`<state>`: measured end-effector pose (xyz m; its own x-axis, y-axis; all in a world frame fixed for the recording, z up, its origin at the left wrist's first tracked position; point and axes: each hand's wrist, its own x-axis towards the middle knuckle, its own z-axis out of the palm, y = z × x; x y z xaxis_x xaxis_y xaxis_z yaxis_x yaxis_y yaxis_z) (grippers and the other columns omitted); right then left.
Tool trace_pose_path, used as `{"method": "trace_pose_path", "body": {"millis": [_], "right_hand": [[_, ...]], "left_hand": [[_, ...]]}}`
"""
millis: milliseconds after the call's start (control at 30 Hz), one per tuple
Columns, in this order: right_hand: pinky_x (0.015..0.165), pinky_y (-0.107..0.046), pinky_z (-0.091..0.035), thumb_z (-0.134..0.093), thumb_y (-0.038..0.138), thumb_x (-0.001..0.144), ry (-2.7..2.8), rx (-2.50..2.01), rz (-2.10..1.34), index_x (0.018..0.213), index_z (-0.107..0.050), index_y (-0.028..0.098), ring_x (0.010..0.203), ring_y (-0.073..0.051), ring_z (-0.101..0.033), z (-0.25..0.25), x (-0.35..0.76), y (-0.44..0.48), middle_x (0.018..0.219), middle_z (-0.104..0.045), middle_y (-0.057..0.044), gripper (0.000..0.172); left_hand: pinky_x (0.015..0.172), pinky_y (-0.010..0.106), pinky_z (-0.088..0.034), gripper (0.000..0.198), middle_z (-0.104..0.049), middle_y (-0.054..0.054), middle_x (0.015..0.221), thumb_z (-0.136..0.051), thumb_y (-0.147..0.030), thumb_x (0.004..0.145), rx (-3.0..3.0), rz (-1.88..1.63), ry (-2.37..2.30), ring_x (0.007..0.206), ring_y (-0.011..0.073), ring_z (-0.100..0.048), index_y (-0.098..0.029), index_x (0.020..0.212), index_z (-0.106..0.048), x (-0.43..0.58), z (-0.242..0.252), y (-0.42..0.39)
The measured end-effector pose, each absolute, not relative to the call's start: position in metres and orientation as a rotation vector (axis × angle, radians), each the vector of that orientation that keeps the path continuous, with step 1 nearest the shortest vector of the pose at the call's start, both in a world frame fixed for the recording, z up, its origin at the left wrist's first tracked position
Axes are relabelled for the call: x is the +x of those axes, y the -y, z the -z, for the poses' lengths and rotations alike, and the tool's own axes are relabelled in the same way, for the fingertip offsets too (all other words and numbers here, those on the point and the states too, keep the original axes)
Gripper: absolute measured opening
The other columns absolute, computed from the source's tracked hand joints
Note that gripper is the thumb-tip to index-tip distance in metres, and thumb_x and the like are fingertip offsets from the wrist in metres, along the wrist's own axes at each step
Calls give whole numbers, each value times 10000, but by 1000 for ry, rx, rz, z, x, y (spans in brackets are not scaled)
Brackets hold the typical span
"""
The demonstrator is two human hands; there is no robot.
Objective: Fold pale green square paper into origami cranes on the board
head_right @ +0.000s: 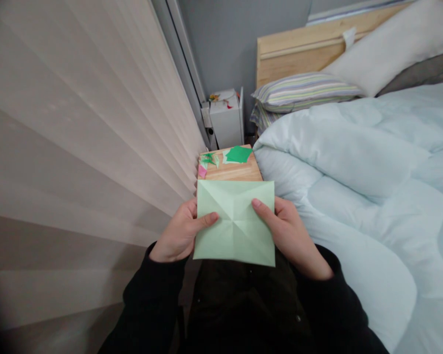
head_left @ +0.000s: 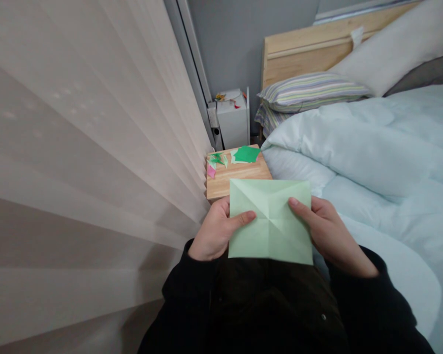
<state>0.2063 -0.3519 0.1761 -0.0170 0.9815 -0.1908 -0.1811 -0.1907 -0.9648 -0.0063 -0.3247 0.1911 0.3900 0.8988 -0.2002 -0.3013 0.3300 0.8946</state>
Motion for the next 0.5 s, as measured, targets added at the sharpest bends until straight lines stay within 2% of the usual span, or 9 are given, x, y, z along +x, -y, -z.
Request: {"method": "trace_pose_path", "body": {"millis": [267, 500], "right_hand": [[654, -318, -596, -810, 522, 836, 954, -1118, -1498, 1056, -789, 218, 762, -224, -749, -175, 205, 351, 963, -821, -64, 376], [640, -349, -616, -849, 512, 788, 867, -1142, -1488, 947, -808, 208, 710, -242, -762, -176, 203, 353, 890, -825, -74, 345]], "left_hand": [[953, 436, -600, 438, -816, 110, 1067, -917, -295, 734, 872, -921, -753, 988, 281, -778, -161, 1123, -766, -4, -187, 325], [915, 443, -608, 413, -814, 123, 1078, -902, -353, 754, 880, -943, -784, 957, 291, -781, -152, 1095, -784, -2, -184, 325]]}}
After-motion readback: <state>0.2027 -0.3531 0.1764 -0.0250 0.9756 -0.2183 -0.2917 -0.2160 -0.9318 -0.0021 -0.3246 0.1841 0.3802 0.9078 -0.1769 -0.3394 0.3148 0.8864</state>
